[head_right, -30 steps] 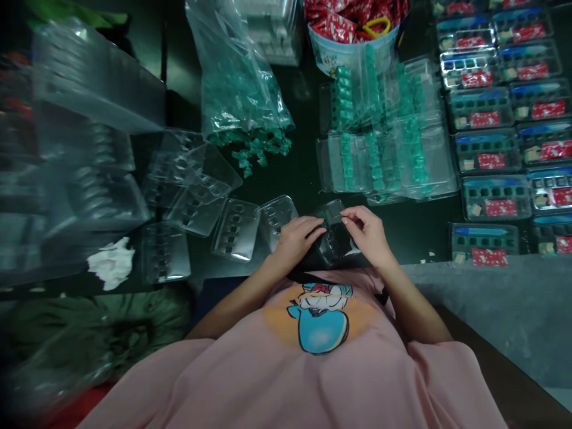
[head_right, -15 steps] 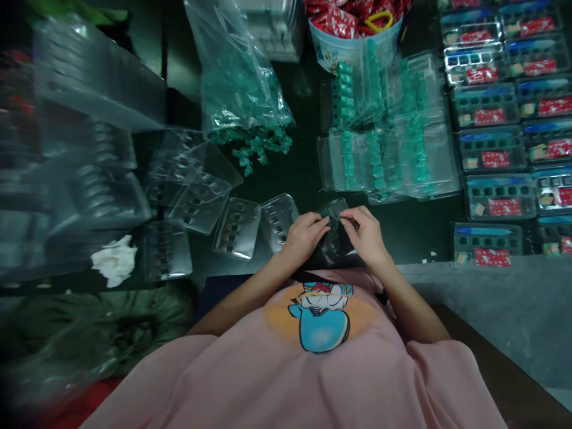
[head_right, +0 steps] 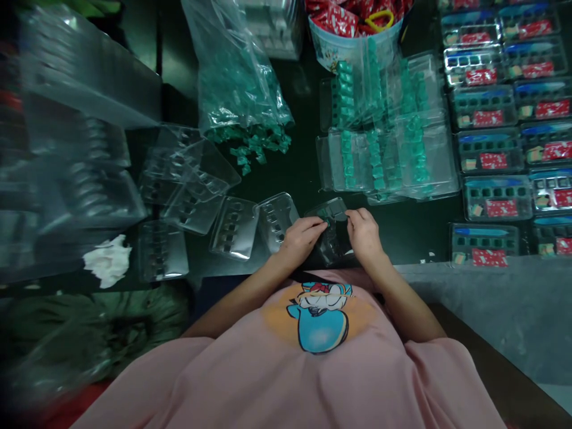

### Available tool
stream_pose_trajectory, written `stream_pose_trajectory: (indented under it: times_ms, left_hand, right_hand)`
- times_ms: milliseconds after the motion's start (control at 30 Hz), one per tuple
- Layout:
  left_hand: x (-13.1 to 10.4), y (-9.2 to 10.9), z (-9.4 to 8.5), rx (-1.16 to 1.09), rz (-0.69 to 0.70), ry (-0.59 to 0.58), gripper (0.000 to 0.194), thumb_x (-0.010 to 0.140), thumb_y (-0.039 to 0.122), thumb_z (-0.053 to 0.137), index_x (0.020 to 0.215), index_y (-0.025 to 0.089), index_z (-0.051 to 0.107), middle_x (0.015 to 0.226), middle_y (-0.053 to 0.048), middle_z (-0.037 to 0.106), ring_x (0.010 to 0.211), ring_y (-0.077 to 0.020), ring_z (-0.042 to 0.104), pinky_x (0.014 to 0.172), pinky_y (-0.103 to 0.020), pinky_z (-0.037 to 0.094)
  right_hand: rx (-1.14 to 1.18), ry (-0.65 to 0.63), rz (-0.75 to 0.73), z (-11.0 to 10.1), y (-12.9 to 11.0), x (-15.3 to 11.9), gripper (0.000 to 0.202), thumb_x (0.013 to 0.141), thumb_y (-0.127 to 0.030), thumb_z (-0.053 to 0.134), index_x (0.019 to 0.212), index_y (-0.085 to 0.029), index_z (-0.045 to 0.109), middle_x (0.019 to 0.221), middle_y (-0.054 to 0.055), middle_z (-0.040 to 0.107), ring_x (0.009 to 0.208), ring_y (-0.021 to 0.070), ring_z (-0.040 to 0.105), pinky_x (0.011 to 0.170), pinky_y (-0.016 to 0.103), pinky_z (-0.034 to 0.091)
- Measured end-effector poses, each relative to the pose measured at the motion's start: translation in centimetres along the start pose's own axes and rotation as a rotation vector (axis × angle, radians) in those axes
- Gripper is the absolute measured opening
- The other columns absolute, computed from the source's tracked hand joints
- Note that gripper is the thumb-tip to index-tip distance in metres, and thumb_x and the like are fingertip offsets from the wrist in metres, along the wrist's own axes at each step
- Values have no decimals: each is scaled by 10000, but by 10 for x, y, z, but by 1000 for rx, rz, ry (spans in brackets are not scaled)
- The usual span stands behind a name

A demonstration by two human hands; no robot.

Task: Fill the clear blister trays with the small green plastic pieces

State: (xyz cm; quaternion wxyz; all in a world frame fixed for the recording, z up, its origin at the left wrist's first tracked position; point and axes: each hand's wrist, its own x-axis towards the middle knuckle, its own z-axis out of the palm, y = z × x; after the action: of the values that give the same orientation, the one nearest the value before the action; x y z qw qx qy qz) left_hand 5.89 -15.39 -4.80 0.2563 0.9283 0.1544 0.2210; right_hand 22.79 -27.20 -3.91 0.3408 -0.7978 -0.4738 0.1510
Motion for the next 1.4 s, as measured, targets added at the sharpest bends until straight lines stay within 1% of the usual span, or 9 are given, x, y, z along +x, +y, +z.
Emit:
stream_pose_trajectory:
  times_ms: [233, 467, 767, 933, 1133, 1200, 1267, 1333, 1400]
  left_hand:
    - [1, -2, -3, 13, 12, -80, 243, 969, 176, 476, 1103, 176, 679, 1090, -110, 691, 1013, -189, 648, 861, -344, 527]
    - [5, -4, -17, 86, -66, 12, 215, 951, 228, 539, 1085, 149, 688, 1015, -103, 694, 929, -172, 663, 830, -300, 544]
    - [14, -9, -20, 184, -53, -95, 236, 970, 194, 479, 1016, 147, 706, 943, -88, 703, 857, -168, 666, 785, -296, 531]
    - [23, -6, -30, 276, -2, -45, 285, 952, 235, 525, 1175, 110, 650, 1204, -160, 671, 1179, -264, 605, 944, -396, 504]
    - [17, -5, -24, 279, 10, -250, 415, 915, 295, 599, 1281, 99, 590, 1393, -193, 559, 1337, -316, 492, 1025, -470, 464]
    - [21, -13, -34, 219, 6, -221, 434, 912, 370, 601, 1270, 125, 603, 1392, -183, 563, 1326, -304, 506, 1015, -463, 476]
    - [31, -31, -51, 173, -41, -100, 411, 927, 393, 574, 1252, 145, 617, 1367, -172, 584, 1284, -271, 547, 1012, -438, 485]
    - [47, -57, -70, 193, -175, 75, 344, 950, 309, 533, 1246, 156, 619, 1307, -155, 622, 1242, -245, 573, 1031, -427, 472]
    - [63, -87, -84, 249, -309, 155, 320, 928, 210, 534, 1228, 145, 624, 1243, -151, 641, 1186, -248, 592, 1025, -426, 468]
  right_hand:
    - [37, -1, 20, 1, 0, 2, 282, 909, -155, 440, 1032, -188, 691, 952, 112, 637, 897, 241, 613, 853, 379, 503]
    - [23, 10, -6, -1, -1, 3, 219, 914, -158, 459, 958, -184, 672, 908, 95, 639, 843, 216, 602, 788, 336, 487]
    - [4, 20, -37, 3, -4, 8, 197, 908, -137, 469, 942, -175, 659, 897, 92, 628, 817, 208, 601, 763, 316, 484]
    - [4, 15, -50, 3, -6, 9, 203, 922, -151, 453, 948, -186, 651, 890, 85, 629, 807, 206, 601, 760, 318, 488]
    - [-4, 8, -68, 9, -8, 15, 203, 922, -167, 450, 949, -191, 650, 896, 91, 627, 812, 218, 600, 766, 339, 495]
    - [-2, 2, -71, 11, -8, 17, 194, 922, -177, 459, 956, -189, 650, 901, 93, 625, 816, 222, 604, 764, 344, 499]
    - [6, -7, -72, 11, -9, 18, 184, 925, -194, 471, 971, -186, 649, 913, 95, 626, 823, 224, 610, 766, 348, 506]
    - [18, -15, -74, 11, -10, 18, 180, 930, -214, 481, 986, -183, 649, 927, 98, 626, 832, 225, 616, 771, 351, 513]
    - [29, -17, -77, 9, -11, 17, 183, 934, -227, 486, 996, -178, 651, 938, 101, 624, 831, 223, 620, 770, 352, 519]
